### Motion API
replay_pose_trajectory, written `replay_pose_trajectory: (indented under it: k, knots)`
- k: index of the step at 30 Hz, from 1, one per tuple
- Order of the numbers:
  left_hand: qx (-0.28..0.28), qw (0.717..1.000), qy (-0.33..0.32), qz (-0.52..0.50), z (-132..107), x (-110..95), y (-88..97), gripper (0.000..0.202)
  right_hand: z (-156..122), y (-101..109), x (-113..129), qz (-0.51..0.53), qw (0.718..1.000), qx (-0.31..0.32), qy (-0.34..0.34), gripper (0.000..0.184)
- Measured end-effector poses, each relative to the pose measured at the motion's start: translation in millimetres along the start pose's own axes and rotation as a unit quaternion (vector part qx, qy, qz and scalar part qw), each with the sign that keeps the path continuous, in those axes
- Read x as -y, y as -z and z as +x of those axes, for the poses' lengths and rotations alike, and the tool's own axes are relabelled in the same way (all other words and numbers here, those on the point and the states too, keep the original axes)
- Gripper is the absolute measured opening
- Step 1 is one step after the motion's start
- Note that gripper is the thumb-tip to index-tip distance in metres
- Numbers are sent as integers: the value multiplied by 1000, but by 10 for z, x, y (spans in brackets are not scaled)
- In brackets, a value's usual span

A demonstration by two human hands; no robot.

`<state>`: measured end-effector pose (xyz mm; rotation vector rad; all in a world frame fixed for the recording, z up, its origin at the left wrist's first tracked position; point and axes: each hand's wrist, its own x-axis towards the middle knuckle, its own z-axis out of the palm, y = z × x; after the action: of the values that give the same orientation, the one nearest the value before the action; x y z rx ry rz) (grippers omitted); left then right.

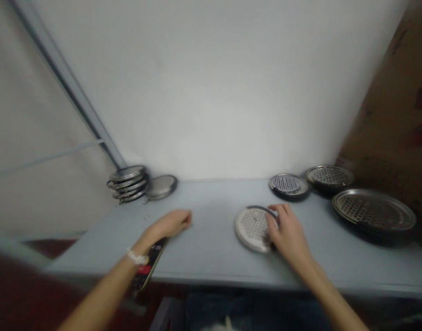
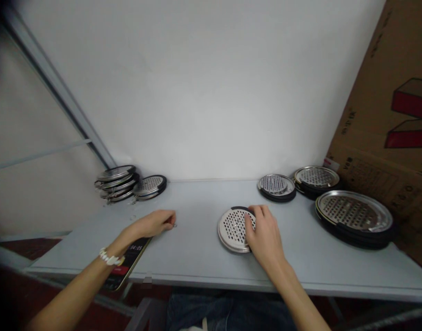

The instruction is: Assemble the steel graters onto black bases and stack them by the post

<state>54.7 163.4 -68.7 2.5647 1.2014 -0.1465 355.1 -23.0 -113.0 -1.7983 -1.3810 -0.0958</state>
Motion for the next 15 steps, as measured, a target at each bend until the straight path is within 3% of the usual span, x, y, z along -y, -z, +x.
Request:
replay_pose_trajectory:
  k: [3,5,8,11,15]
  knots:
    - [-28,994,-56,-87,-46,-403,-56,8,-160,-87,289,60,990,84,97,26]
    - [-13,971,-109,-213,-123,-707,-98,12,-280,-171,454,54,978,131,153,30]
    - [-2,938,-154,-310,-261,-1056,-139,15,-411,-270,580,17,964,172,204,26]
    - [-14,921,-151,-358,-371,-1196,-163,17,-460,-287,589,-20,958,171,231,20]
    - [26,899,-119,-421,-428,-1093,-169,26,-458,-203,600,-57,944,195,259,22]
